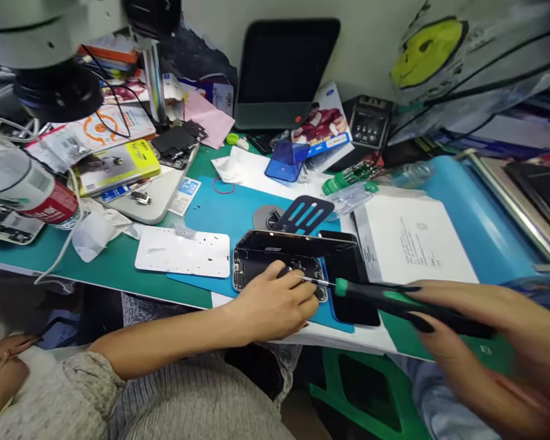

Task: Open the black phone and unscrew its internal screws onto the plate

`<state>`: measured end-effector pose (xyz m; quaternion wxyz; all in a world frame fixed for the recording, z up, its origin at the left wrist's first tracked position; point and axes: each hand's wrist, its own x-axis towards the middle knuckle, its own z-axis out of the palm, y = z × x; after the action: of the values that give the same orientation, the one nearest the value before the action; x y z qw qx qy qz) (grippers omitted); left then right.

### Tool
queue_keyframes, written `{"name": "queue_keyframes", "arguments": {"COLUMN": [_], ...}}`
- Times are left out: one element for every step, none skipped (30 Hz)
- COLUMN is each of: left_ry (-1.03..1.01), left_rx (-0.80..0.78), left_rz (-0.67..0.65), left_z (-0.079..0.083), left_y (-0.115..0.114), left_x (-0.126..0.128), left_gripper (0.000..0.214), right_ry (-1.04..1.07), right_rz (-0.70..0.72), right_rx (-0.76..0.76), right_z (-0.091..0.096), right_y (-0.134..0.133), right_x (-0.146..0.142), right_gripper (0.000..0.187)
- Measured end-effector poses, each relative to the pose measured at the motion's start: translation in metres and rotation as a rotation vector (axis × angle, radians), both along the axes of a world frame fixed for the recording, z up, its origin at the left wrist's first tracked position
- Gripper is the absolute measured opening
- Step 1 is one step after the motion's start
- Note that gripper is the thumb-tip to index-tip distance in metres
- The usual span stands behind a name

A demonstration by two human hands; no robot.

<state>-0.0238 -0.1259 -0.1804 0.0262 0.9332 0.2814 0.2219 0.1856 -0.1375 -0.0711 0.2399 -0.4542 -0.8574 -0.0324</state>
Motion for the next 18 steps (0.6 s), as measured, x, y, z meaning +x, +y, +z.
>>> {"name": "queue_keyframes", "arguments": {"left_ry": [-0.007,-0.011,-0.012,-0.013,-0.023,-0.049,-0.095,-0.157,-0.230,-0.303,-0.364,-0.417,-0.459,-0.491,-0.512,-0.530,-0.543,-0.553], "left_rx": [-0.003,-0.004,0.005,0.029,0.064,0.103,0.134,0.142,0.129,0.104,0.074,0.049,0.031,0.024,0.024,0.027,0.029,0.032], "left_rz": [0.014,0.029,0.047,0.059,0.067,0.067,0.060,0.050,0.044,0.064,0.114,0.205,0.318,0.432,0.536,0.619,0.677,0.712], "left_z": [-0.002,-0.004,-0.005,-0.006,-0.007,-0.007,-0.007,-0.007,-0.007,-0.006,-0.005,-0.003,-0.002,0.000,0.002,0.005,0.006,0.008], "left_y": [-0.002,-0.005,-0.008,-0.013,-0.018,-0.024,-0.030,-0.036,-0.042,-0.048,-0.052,-0.055,-0.057,-0.058,-0.057,-0.056,-0.055,-0.054], "left_x": [0.001,0.002,0.002,0.000,-0.004,-0.009,-0.017,-0.026,-0.037,-0.048,-0.060,-0.072,-0.084,-0.094,-0.103,-0.111,-0.116,-0.120], "left_gripper": [0.022,0.022,0.022,0.023,0.024,0.024,0.022,0.018,0.014,0.014,0.013,0.010,0.007,0.005,0.004,0.005,0.006,0.007], "right_ry": [0.009,0.019,0.039,0.082,0.138,0.191,0.237,0.263,0.273,0.281,0.292,0.298,0.304,0.308,0.308,0.304,0.299,0.295], "right_rz": [0.051,0.087,0.106,0.110,0.112,0.118,0.125,0.137,0.150,0.160,0.165,0.165,0.165,0.167,0.173,0.187,0.202,0.216], "right_rx": [0.055,0.103,0.127,0.117,0.092,0.054,0.015,-0.019,-0.047,-0.060,-0.063,-0.068,-0.075,-0.088,-0.107,-0.124,-0.138,-0.148], "right_z": [-0.002,-0.005,-0.008,-0.012,-0.017,-0.022,-0.026,-0.030,-0.033,-0.035,-0.036,-0.037,-0.037,-0.038,-0.038,-0.039,-0.039,-0.039], "right_y": [0.002,0.003,0.006,0.008,0.010,0.012,0.013,0.014,0.015,0.016,0.017,0.019,0.020,0.021,0.023,0.025,0.027,0.028], "right_x": [-0.016,-0.031,-0.045,-0.058,-0.068,-0.075,-0.080,-0.083,-0.085,-0.087,-0.088,-0.090,-0.093,-0.096,-0.100,-0.104,-0.108,-0.111], "right_gripper": [0.020,0.023,0.024,0.025,0.024,0.024,0.025,0.025,0.026,0.027,0.026,0.026,0.025,0.023,0.022,0.021,0.021,0.021]}}
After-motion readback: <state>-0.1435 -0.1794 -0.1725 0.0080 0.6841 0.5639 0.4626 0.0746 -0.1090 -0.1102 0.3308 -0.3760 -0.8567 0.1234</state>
